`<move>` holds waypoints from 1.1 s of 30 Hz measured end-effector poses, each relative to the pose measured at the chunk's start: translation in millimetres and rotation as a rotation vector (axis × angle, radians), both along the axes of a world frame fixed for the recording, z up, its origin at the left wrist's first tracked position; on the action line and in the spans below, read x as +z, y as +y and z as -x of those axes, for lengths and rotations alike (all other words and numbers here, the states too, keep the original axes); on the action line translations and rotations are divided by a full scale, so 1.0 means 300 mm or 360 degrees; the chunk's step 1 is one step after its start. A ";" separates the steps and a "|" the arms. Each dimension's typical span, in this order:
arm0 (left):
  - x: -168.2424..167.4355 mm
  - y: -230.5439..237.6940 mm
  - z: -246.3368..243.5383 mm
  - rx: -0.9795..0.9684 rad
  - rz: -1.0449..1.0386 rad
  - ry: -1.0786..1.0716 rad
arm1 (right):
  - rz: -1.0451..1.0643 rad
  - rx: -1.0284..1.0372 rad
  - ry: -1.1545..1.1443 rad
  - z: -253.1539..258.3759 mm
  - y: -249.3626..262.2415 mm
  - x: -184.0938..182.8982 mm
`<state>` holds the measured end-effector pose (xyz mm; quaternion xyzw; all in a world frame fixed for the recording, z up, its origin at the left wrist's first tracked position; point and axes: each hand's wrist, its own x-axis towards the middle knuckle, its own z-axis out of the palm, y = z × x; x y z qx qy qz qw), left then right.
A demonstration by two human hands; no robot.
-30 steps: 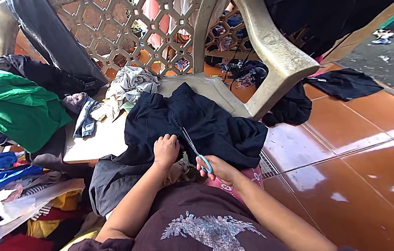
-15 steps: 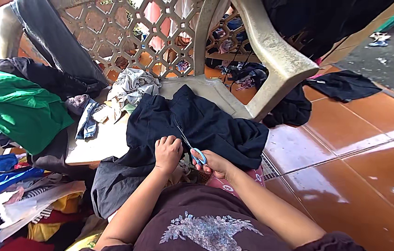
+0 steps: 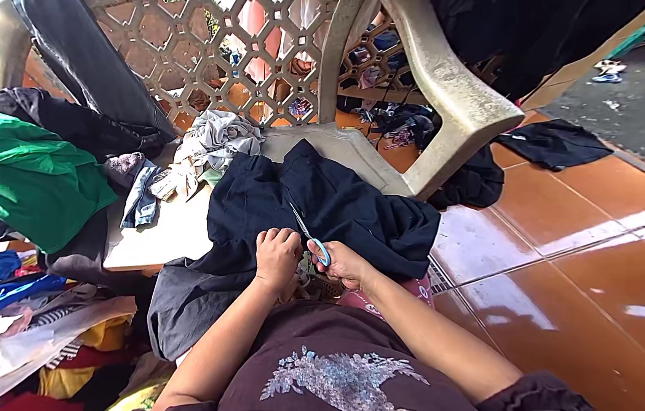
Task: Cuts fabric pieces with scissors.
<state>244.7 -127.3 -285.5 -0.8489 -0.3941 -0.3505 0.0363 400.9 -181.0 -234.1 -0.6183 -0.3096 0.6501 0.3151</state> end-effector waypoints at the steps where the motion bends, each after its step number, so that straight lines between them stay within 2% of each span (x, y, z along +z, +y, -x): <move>1: 0.001 -0.002 0.003 -0.0003 0.0000 -0.0004 | 0.0007 0.0002 -0.0002 0.002 0.000 0.003; 26: -0.003 -0.049 0.036 -0.0078 -0.0058 0.0033 | 0.0136 -0.0075 0.0001 0.030 0.114 0.037; 33: -0.004 -0.053 0.043 -0.0073 -0.0066 0.0035 | 0.0071 -0.0051 -0.0146 0.040 0.112 0.045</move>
